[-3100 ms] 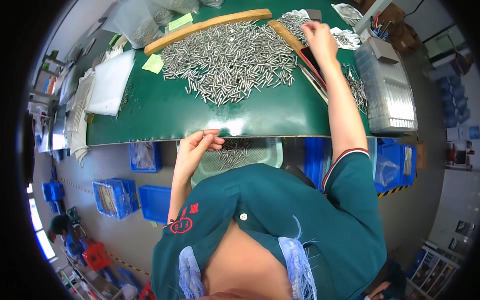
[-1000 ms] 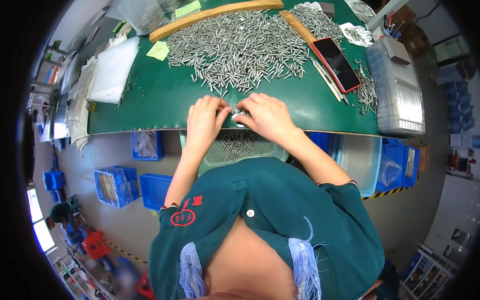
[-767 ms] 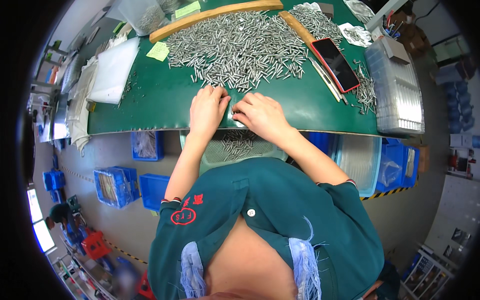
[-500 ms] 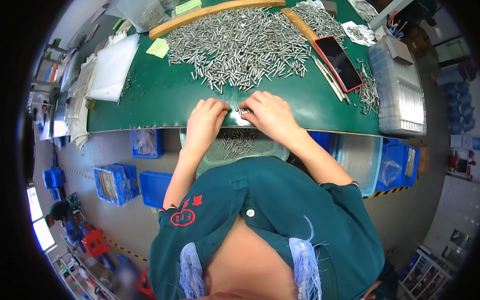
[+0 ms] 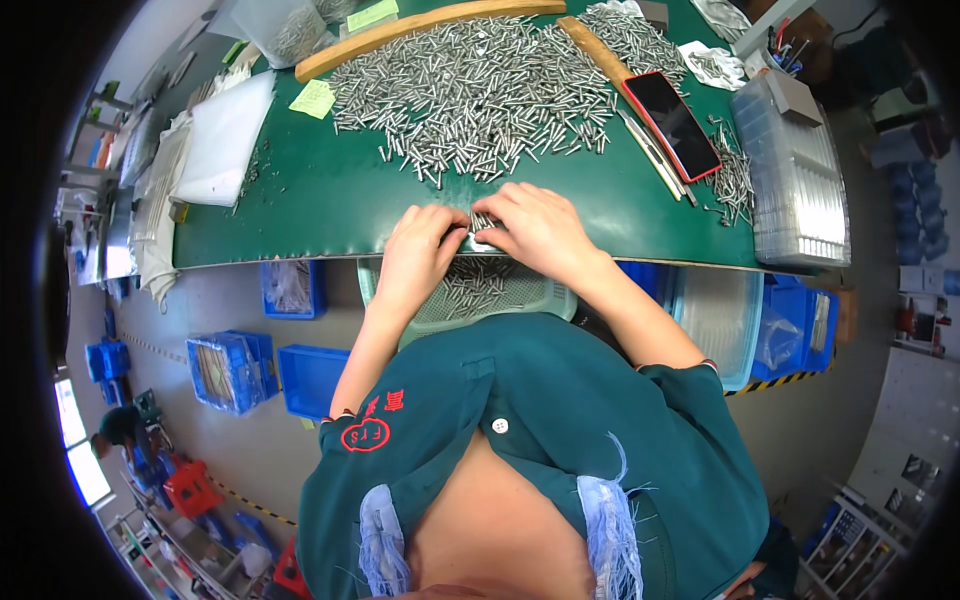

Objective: The person is inspecting and sorting a large pile of small metal pins at an industrial workbench.

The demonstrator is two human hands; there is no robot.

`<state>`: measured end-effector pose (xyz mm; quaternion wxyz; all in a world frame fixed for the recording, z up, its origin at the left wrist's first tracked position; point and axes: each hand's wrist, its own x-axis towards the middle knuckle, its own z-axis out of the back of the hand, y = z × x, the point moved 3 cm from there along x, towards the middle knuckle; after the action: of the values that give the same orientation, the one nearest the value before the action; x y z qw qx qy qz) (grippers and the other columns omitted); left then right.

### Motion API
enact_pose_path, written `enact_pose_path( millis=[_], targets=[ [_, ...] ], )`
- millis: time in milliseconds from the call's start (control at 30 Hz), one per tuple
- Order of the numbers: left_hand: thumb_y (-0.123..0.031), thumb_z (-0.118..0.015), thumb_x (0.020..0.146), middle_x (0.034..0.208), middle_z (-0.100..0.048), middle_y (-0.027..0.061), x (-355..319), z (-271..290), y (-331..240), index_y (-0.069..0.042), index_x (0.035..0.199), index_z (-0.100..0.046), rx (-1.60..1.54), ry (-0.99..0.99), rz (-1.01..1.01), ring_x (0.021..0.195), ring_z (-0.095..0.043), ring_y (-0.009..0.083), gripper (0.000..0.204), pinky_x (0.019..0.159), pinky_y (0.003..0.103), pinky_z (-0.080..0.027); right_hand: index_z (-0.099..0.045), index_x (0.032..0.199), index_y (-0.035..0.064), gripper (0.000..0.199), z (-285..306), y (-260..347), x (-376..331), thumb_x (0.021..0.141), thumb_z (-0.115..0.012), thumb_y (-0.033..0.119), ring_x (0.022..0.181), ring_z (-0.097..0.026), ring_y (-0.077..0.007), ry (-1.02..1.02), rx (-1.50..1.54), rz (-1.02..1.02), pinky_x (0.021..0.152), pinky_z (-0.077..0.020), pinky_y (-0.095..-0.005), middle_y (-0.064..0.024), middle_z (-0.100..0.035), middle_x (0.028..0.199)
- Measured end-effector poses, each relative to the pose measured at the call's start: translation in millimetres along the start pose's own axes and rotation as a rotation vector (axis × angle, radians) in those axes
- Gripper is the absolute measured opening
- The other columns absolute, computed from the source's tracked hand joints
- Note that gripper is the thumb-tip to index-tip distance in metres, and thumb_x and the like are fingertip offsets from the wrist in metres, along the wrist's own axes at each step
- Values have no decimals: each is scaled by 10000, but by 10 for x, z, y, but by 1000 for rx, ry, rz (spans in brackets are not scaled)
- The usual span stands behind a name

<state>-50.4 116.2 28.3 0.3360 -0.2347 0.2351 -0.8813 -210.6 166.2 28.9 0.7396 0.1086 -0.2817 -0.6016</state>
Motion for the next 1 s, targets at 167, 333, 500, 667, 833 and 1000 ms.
enact_pose_path(
  millis=[167,333,500,667,833,1000],
  targets=[
    [-93,-633,816,841,-620,43,-103,20,47,-81,940,-627,-117,-49,63,770,-545,258,125,710,366,-459,-656,980,137,278,-10,46,39,747,-732,270,839,-589,-208,12,-33,61,698,-485,-344,-12,-575,878],
    [-93,-620,861,838,-653,39,-280,63,71,-55,1017,-627,-292,-27,251,711,-576,172,160,676,319,-479,-654,940,138,241,-95,70,32,760,-716,285,825,-585,-211,-8,-37,85,708,-487,-349,-9,-566,880],
    [-105,-547,938,935,-676,50,-508,-150,132,-9,1088,-601,-1124,243,479,839,-600,77,186,696,222,-474,-657,906,137,207,-72,70,45,754,-725,260,806,-595,-193,-10,-90,100,678,-492,-328,-5,-578,886],
    [-169,-510,964,991,-669,72,-581,-370,170,-7,1119,-596,-1135,409,558,837,-612,90,240,701,223,-484,-639,879,140,184,-62,85,39,782,-688,288,814,-581,-204,-5,-95,101,687,-484,-349,-3,-565,867],
    [-185,-487,968,1089,-642,149,-510,-436,171,43,1214,-528,-1517,458,755,957,-639,192,338,820,303,-525,-637,874,138,170,-59,76,-9,788,-679,278,815,-580,-206,24,-86,83,690,-489,-356,-1,-567,873],
    [-173,-526,940,1112,-617,214,-473,-587,188,71,1143,-529,-1975,560,911,1052,-617,297,317,921,419,-516,-640,897,134,168,0,198,-168,772,-671,241,840,-585,-215,148,-51,102,720,-503,-367,-3,-579,899]
  ],
)
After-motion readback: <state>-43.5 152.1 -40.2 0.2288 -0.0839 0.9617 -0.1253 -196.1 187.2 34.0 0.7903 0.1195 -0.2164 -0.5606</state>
